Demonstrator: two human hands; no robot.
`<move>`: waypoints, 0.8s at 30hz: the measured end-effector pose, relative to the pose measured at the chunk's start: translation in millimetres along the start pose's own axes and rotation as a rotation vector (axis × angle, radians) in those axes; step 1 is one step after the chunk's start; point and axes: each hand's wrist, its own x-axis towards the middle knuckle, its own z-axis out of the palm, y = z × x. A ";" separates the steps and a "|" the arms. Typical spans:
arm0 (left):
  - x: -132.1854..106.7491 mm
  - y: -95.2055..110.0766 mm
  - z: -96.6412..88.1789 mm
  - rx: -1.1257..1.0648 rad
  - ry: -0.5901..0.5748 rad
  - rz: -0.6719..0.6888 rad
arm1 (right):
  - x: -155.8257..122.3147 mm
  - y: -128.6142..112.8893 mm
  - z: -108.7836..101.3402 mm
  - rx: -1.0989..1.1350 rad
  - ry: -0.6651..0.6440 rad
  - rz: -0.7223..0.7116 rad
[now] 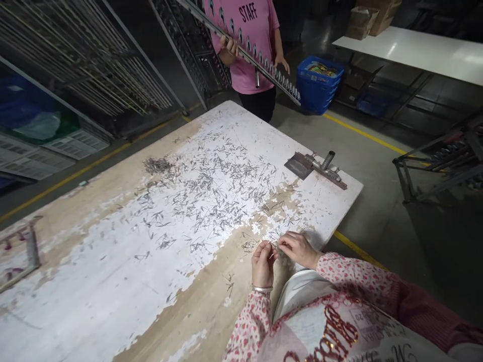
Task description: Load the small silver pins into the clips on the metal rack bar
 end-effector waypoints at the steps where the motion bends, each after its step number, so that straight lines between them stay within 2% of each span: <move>1: -0.2 0.1 0.0 0.001 -0.016 -0.002 | -0.7 0.0 0.0 0.001 0.008 -0.006; 8: -0.3 3.1 -3.8 0.085 -0.129 0.054 | -3.3 -0.2 -3.5 -0.030 0.018 -0.055; 12: -1.2 4.1 -5.4 0.063 -0.153 0.001 | -3.3 -1.9 -6.7 -0.047 0.011 -0.020; 19: -4.1 4.2 -4.1 -0.005 -0.138 -0.058 | 1.6 -7.5 -14.0 -0.065 0.026 0.025; 24: -7.9 7.9 -3.4 -0.014 -0.119 -0.076 | 4.4 -9.7 -18.8 -0.134 0.054 -0.043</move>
